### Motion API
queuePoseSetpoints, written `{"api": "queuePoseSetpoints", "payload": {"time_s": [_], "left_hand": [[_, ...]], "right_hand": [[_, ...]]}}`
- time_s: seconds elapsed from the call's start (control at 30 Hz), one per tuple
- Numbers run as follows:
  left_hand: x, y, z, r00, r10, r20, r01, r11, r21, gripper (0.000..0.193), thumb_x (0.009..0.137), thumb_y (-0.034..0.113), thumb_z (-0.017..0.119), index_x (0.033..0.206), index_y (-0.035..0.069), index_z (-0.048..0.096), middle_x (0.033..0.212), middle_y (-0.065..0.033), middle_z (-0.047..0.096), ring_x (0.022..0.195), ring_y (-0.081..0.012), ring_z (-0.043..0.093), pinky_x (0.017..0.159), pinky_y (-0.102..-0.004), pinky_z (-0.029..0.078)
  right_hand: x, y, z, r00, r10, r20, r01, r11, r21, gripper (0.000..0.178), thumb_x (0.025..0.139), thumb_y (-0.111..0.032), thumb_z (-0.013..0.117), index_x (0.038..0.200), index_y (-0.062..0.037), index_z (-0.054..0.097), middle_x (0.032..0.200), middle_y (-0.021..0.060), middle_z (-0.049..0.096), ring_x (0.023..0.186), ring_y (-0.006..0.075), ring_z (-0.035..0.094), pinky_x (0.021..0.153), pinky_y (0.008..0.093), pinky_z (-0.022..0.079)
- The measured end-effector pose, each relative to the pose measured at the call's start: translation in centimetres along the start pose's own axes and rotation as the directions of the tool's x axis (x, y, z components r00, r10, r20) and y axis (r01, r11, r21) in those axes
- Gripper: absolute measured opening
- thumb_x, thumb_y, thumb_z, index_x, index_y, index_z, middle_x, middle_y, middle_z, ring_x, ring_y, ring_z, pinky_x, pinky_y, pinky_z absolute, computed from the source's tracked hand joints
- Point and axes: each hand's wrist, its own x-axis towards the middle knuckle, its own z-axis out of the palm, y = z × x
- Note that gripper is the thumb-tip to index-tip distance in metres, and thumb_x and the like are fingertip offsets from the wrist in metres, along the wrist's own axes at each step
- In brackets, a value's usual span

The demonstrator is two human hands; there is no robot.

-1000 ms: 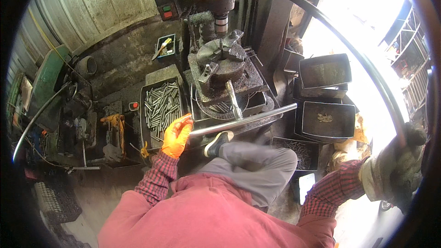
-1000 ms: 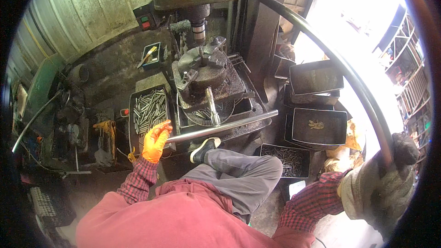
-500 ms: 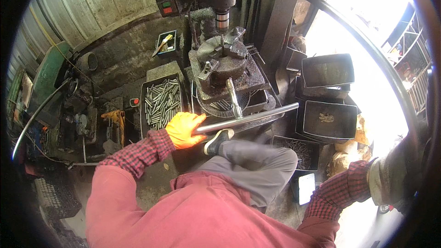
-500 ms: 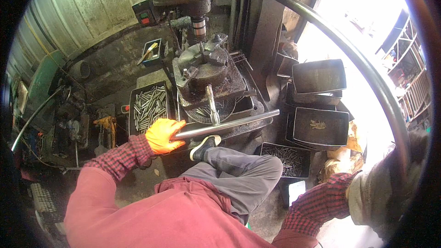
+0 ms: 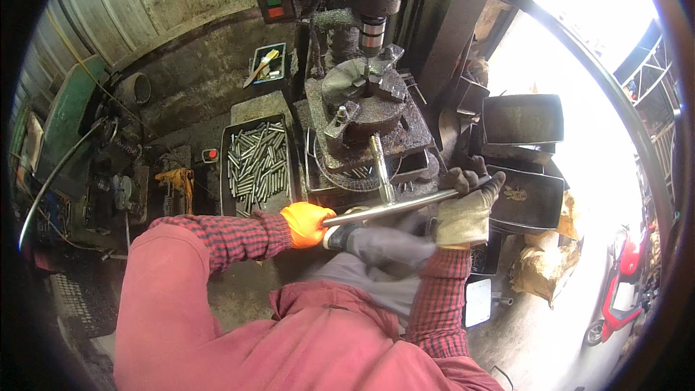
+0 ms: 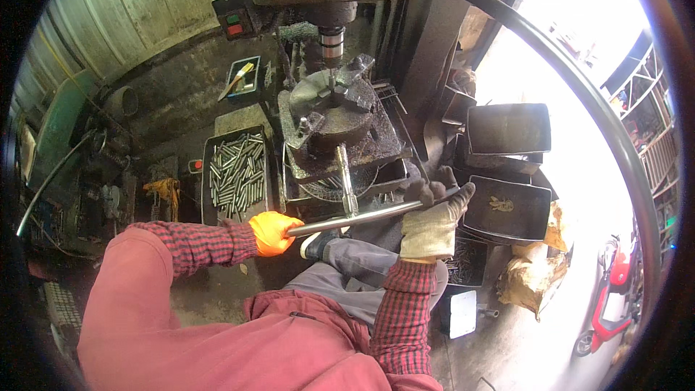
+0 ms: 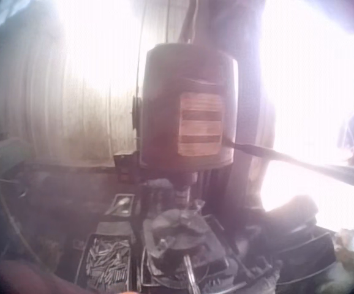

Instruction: The person repeatedly places small metal pins into a drill press chuck, operates the machine to drill, then removes and sets aside the finished pieces. The cycle continues with multiple pins processed one at a time.

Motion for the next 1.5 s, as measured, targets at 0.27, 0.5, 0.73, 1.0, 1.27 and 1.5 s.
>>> {"api": "queuePoseSetpoints", "payload": {"time_s": [0.27, 0.5, 0.73, 1.0, 1.27, 1.5], "left_hand": [[4.9, 3.1, 6.3, 0.943, 0.037, -0.331, 0.009, 0.990, 0.138, 0.061, 0.087, 0.031, 0.075, 0.138, 0.005, 0.057, 0.100, -0.0172, 0.068, 0.092, -0.0384, 0.067, 0.078, -0.0510, 0.054], [7.3, 4.2, -12.2, 0.782, -0.131, -0.609, -0.352, 0.714, -0.605, 0.023, 0.090, 0.015, 0.080, 0.106, 0.001, 0.071, 0.093, -0.0078, 0.074, 0.081, -0.0156, 0.068, 0.072, -0.0331, 0.055], [22.5, 1.3, -18.8, 0.860, -0.100, -0.500, 0.041, 0.991, -0.127, 0.048, 0.089, 0.039, 0.081, 0.116, 0.001, 0.074, 0.093, -0.0083, 0.076, 0.086, -0.0185, 0.071, 0.078, -0.0348, 0.055], [24.2, 0.1, -18.7, 0.864, -0.136, -0.485, 0.027, 0.974, -0.225, 0.029, 0.089, 0.033, 0.082, 0.097, 0.006, 0.080, 0.090, -0.0083, 0.078, 0.084, -0.0165, 0.072, 0.078, -0.0341, 0.053], [22.9, 0.2, -18.8, 0.850, -0.034, -0.526, -0.022, 0.995, -0.099, 0.032, 0.089, 0.035, 0.081, 0.102, 0.006, 0.080, 0.092, -0.0121, 0.077, 0.086, -0.0195, 0.071, 0.079, -0.0349, 0.053], [23.5, -0.6, -19.1, 0.878, -0.277, -0.391, -0.069, 0.735, -0.675, 0.014, 0.092, 0.011, 0.081, 0.101, 0.002, 0.076, 0.089, -0.0025, 0.075, 0.079, -0.0086, 0.065, 0.073, -0.0245, 0.052]], "right_hand": [[-5.3, 0.0, 6.4, 0.950, -0.137, 0.280, 0.232, 0.911, -0.341, 0.069, 0.103, -0.067, 0.050, 0.110, 0.0001, 0.064, 0.058, -0.0026, 0.037, 0.044, 0.0114, 0.036, 0.052, 0.0369, 0.056], [-5.9, 0.4, 6.7, 0.920, -0.155, 0.360, 0.283, 0.898, -0.337, 0.068, 0.105, -0.066, 0.046, 0.109, -0.0009, 0.065, 0.058, -0.0018, 0.038, 0.045, 0.0113, 0.035, 0.053, 0.0368, 0.054], [-6.7, -1.4, 7.8, 0.924, -0.009, 0.383, 0.077, 0.983, -0.164, 0.067, 0.098, -0.067, 0.058, 0.111, -0.0027, 0.068, 0.060, -0.0005, 0.044, 0.052, 0.0167, 0.049, 0.061, 0.0414, 0.057], [-12.8, 10.0, 6.3, 0.295, 0.473, 0.830, 0.815, 0.329, -0.477, 0.066, 0.081, -0.035, 0.085, 0.133, 0.0004, 0.063, 0.113, 0.0227, 0.071, 0.103, 0.0366, 0.070, 0.096, 0.0442, 0.056], [-7.7, 1.7, -0.6, 0.856, 0.207, 0.474, 0.254, 0.630, -0.734, 0.093, 0.073, -0.005, 0.086, 0.154, -0.0020, 0.041, 0.140, 0.0186, 0.060, 0.122, 0.0267, 0.063, 0.107, 0.0376, 0.051], [-11.3, 5.9, 2.6, 0.510, 0.617, 0.599, 0.606, 0.237, -0.760, 0.075, 0.083, -0.006, 0.080, 0.151, -0.0040, 0.049, 0.152, 0.0213, 0.054, 0.141, 0.0322, 0.052, 0.118, 0.0407, 0.043]]}}
